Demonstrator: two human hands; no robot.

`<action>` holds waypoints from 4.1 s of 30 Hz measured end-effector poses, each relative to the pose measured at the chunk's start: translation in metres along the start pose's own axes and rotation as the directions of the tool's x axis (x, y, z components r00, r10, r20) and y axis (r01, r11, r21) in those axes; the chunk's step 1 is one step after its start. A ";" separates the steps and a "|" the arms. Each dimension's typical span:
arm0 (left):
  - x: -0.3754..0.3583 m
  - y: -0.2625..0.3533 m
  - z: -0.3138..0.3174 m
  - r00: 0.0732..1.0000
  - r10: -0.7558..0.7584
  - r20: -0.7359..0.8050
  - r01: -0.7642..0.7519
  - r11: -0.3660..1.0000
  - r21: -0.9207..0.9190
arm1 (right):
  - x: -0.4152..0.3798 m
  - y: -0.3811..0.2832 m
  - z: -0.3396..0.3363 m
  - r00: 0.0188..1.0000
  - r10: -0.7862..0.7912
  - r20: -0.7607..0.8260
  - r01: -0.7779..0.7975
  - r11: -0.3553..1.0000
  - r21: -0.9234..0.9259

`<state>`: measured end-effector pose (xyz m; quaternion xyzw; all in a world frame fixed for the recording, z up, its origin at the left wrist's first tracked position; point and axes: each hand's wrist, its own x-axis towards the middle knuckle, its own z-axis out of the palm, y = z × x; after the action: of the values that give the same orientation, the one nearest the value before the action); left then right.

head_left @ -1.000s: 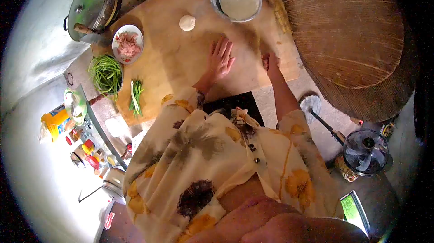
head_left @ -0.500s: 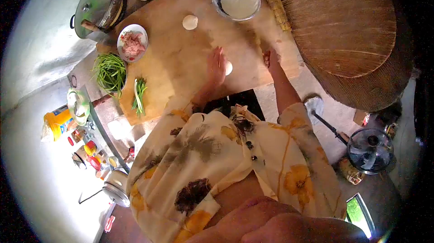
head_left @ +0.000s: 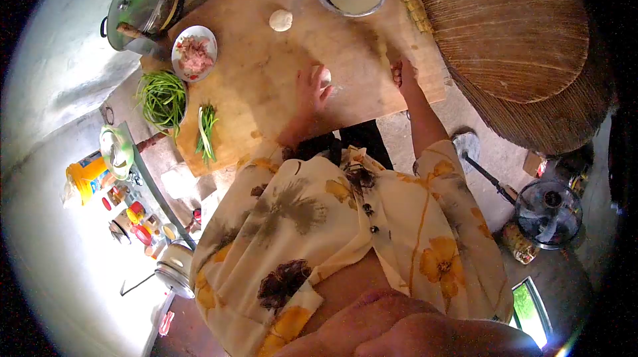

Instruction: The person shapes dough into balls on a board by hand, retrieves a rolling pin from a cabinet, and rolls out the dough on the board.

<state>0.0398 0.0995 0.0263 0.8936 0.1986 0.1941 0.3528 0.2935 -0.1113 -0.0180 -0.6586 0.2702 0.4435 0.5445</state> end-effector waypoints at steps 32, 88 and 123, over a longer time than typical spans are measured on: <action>0.182 0.052 -0.018 0.997 0.045 -0.069 -0.055 0.987 -0.150 | -0.002 0.011 0.007 0.993 -0.115 -0.033 0.117 0.990 0.079; 0.025 -0.002 0.019 0.965 0.224 0.138 -0.242 0.961 0.131 | -0.039 -0.015 0.029 0.993 -0.001 -0.114 0.007 0.999 0.053; 0.040 0.053 0.025 0.952 0.152 0.265 -0.238 0.913 0.333 | -0.020 0.006 0.012 0.991 -0.117 -0.068 0.122 0.989 0.079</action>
<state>0.0973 0.0693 0.0549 0.9749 0.0971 0.0824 0.1824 0.2758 -0.1035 -0.0039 -0.6642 0.2655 0.3774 0.5881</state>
